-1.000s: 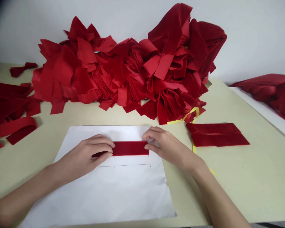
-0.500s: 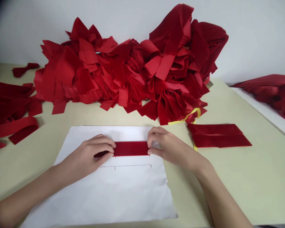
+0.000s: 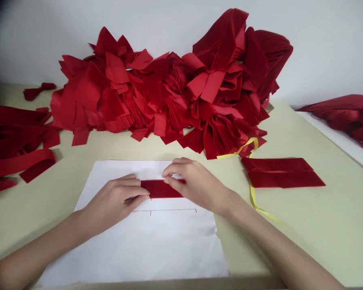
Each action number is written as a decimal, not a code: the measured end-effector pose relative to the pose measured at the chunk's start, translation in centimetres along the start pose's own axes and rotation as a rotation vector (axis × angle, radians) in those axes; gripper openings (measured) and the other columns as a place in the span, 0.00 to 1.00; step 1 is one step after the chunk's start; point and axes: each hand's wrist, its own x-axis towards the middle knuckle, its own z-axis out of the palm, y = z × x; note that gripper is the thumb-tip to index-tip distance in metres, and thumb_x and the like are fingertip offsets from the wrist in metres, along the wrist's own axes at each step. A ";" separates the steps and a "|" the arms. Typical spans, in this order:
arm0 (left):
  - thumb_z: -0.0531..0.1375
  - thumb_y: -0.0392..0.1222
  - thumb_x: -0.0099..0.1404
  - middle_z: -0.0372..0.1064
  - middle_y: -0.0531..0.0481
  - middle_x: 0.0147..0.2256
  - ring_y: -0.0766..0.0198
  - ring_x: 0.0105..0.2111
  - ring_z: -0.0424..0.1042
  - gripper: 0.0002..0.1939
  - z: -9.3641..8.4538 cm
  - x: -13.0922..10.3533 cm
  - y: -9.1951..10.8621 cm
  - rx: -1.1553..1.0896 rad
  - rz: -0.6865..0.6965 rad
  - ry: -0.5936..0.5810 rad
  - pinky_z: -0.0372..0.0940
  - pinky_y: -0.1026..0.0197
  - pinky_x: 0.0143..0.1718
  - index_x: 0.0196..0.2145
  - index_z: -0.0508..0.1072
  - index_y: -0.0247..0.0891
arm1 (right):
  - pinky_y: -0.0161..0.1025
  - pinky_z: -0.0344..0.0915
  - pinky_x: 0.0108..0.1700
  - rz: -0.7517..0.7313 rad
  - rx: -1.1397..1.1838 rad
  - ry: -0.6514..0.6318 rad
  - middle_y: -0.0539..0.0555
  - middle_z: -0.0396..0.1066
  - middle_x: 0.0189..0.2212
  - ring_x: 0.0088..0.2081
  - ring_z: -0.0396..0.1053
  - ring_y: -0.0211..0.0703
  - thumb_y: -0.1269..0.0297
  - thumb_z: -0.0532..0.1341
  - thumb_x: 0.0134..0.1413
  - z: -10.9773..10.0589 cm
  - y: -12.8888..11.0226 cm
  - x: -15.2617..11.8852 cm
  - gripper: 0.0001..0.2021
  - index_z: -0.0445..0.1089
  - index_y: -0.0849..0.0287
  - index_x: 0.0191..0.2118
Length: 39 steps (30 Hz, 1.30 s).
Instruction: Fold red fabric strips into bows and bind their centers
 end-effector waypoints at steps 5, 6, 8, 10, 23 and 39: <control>0.52 0.29 0.63 0.62 0.55 0.20 0.66 0.25 0.57 0.17 0.2 -0.2 0.1 0.122 0.067 0.004 0.54 0.62 0.26 0.17 0.64 0.36 | 0.36 0.60 0.39 -0.040 -0.092 -0.042 0.52 0.71 0.31 0.36 0.66 0.39 0.72 0.55 0.55 2.9 -1.5 2.7 0.08 0.71 0.58 0.31; 0.52 0.29 0.63 0.64 0.55 0.20 0.66 0.25 0.58 0.17 0.2 -0.2 0.1 0.128 0.068 0.003 0.54 0.62 0.26 0.18 0.65 0.36 | 0.35 0.60 0.38 -0.030 -0.102 -0.047 0.52 0.70 0.30 0.35 0.65 0.38 0.74 0.55 0.54 3.3 -1.7 3.0 0.08 0.70 0.59 0.29; 0.52 0.29 0.63 0.66 0.55 0.21 0.66 0.25 0.59 0.16 0.2 -0.2 0.2 0.130 0.064 0.010 0.54 0.62 0.26 0.19 0.66 0.36 | 0.34 0.58 0.35 0.005 -0.112 -0.059 0.51 0.68 0.27 0.33 0.64 0.37 0.77 0.54 0.50 3.6 -2.1 3.4 0.08 0.68 0.60 0.26; 0.52 0.29 0.63 0.67 0.55 0.21 0.66 0.25 0.59 0.16 0.2 -0.2 0.2 0.135 0.061 0.022 0.53 0.62 0.26 0.19 0.66 0.37 | 0.33 0.56 0.32 0.053 -0.114 -0.075 0.50 0.67 0.25 0.30 0.63 0.36 0.78 0.54 0.48 3.5 -2.3 3.5 0.09 0.67 0.60 0.24; 0.51 0.29 0.63 0.68 0.54 0.23 0.66 0.25 0.61 0.17 0.2 -0.1 0.2 0.091 0.029 0.029 0.55 0.61 0.28 0.20 0.69 0.38 | 0.33 0.50 0.28 0.118 -0.071 -0.170 0.48 0.65 0.23 0.27 0.59 0.34 0.72 0.55 0.50 2.6 -2.3 3.2 0.04 0.63 0.60 0.27; 0.49 0.27 0.63 0.60 0.56 0.20 0.67 0.23 0.56 0.17 0.3 -0.2 0.0 0.135 0.092 0.014 0.56 0.61 0.30 0.18 0.63 0.36 | 0.33 0.52 0.29 0.169 0.184 -0.244 0.45 0.67 0.20 0.24 0.59 0.32 0.63 0.59 0.50 2.4 -0.4 3.4 0.07 0.71 0.58 0.27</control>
